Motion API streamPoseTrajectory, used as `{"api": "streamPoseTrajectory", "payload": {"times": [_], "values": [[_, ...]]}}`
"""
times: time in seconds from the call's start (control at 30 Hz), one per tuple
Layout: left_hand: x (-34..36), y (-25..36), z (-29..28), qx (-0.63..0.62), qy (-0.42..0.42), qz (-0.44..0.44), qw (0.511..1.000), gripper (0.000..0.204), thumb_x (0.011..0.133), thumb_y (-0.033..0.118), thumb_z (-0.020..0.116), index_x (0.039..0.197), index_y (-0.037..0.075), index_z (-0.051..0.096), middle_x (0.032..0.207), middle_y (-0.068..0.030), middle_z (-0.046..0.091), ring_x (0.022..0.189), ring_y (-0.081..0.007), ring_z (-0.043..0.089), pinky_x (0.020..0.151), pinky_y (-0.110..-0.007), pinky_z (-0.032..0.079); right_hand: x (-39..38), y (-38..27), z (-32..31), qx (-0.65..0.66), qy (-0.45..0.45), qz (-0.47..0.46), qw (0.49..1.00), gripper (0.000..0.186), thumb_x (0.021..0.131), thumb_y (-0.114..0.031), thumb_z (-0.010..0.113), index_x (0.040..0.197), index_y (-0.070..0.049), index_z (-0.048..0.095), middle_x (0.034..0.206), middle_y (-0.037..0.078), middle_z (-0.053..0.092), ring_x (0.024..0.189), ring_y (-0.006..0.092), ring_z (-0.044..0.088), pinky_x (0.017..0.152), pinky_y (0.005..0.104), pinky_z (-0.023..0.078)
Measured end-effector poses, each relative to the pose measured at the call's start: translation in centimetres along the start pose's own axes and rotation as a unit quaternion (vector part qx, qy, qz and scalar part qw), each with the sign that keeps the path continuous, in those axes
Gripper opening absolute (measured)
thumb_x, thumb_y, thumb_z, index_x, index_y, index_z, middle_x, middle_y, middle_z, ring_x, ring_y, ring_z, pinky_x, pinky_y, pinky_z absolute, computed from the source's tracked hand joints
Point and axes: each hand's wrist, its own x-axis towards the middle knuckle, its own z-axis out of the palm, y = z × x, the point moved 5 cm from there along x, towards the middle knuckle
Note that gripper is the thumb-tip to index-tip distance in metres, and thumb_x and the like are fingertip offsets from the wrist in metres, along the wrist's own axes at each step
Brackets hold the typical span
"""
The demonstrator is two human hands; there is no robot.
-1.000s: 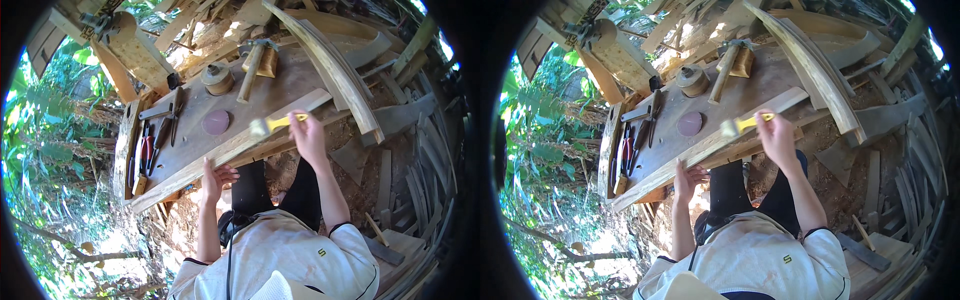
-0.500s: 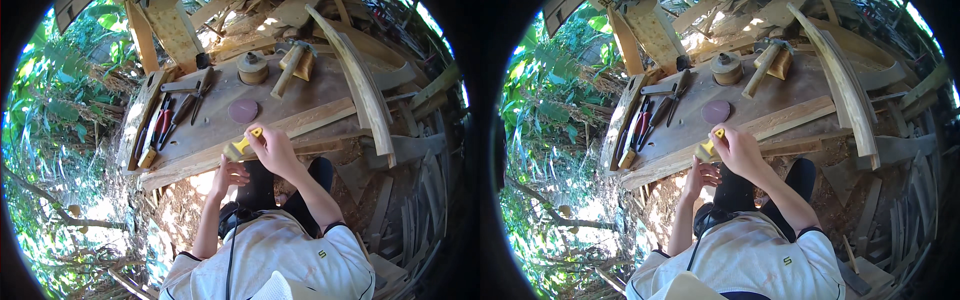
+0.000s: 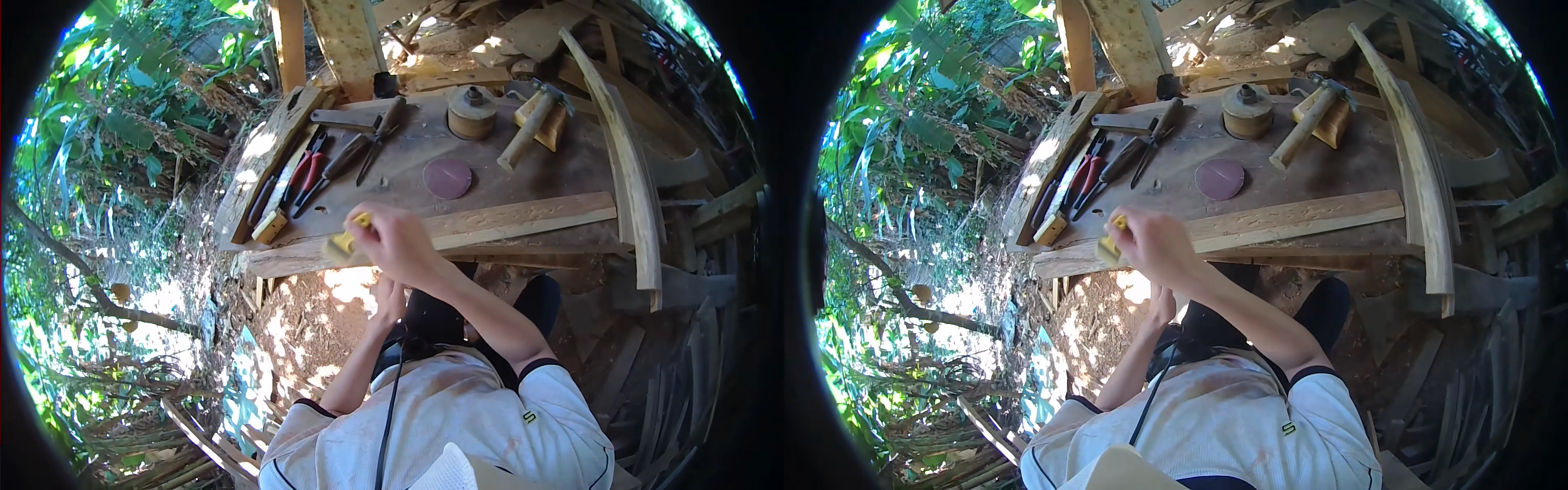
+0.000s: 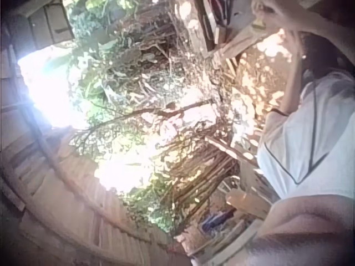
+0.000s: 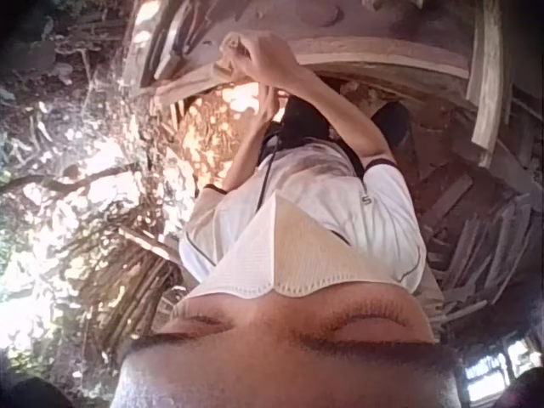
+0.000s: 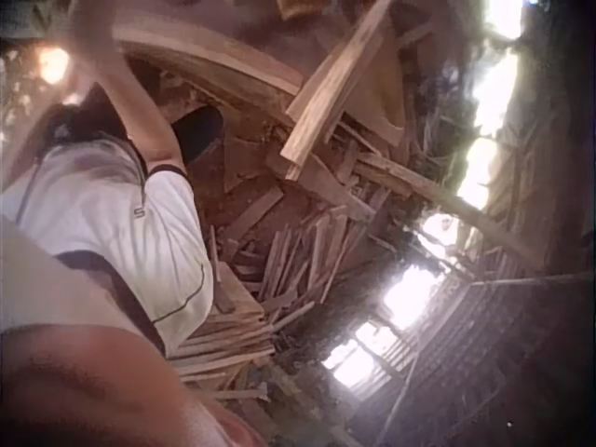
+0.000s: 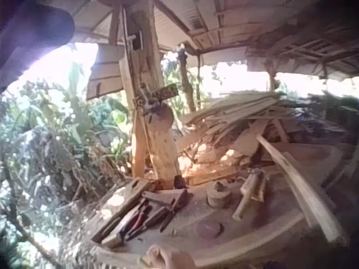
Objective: The person smooths a wooden plank with sandpaper and a brush, then uses a hammer and chisel to carve a notch into the wood. They continue to refine the notch and clean the plank with sandpaper.
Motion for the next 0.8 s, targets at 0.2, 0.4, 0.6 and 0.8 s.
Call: {"api": "streamPoseTrajectory", "payload": {"times": [0.2,0.4,0.6,0.8], "values": [[-0.1,-2.5,0.7,-0.038,0.093,0.007,0.995,0.036,0.107,0.027,0.045,0.111,-0.005,0.061,0.091,-0.0125,0.07,0.084,-0.0229,0.067,0.081,-0.034,0.053,2.2,1.2,6.3,0.011,-0.07,-0.001,0.997,0.011,0.094,-0.018,0.065,0.096,-0.007,0.066,0.08,0.011,0.069,0.066,0.0249,0.069,0.059,0.038,0.052],[1.1,-0.3,2.1,-0.194,0.029,-0.196,0.961,0.054,0.106,0.048,0.043,0.113,-0.002,0.061,0.088,-0.011,0.07,0.079,-0.0191,0.066,0.075,-0.032,0.053,2.6,0.6,9.4,0.052,0.002,0.003,0.999,0.016,0.093,-0.022,0.066,0.098,-0.007,0.067,0.082,0.014,0.07,0.066,0.0304,0.069,0.06,0.0422,0.052],[1.2,-0.9,2.3,-0.215,0.035,-0.182,0.959,0.048,0.105,0.044,0.049,0.112,-0.002,0.06,0.087,-0.0099,0.069,0.077,-0.0195,0.068,0.069,-0.033,0.055,2.4,1.5,8.9,0.015,-0.017,0.049,0.999,0.019,0.094,-0.02,0.065,0.103,-0.004,0.065,0.089,0.017,0.069,0.077,0.0341,0.068,0.066,0.0423,0.053],[1.0,-1.4,1.1,-0.206,0.041,-0.144,0.967,0.042,0.108,0.033,0.046,0.104,-0.005,0.063,0.082,-0.0112,0.069,0.07,-0.019,0.07,0.063,-0.029,0.058,-3.5,4.1,-3.5,-0.036,0.101,0.106,0.989,0.013,0.096,-0.015,0.064,0.102,-0.004,0.066,0.077,0.012,0.069,0.062,0.0229,0.067,0.056,0.0341,0.049]]}}
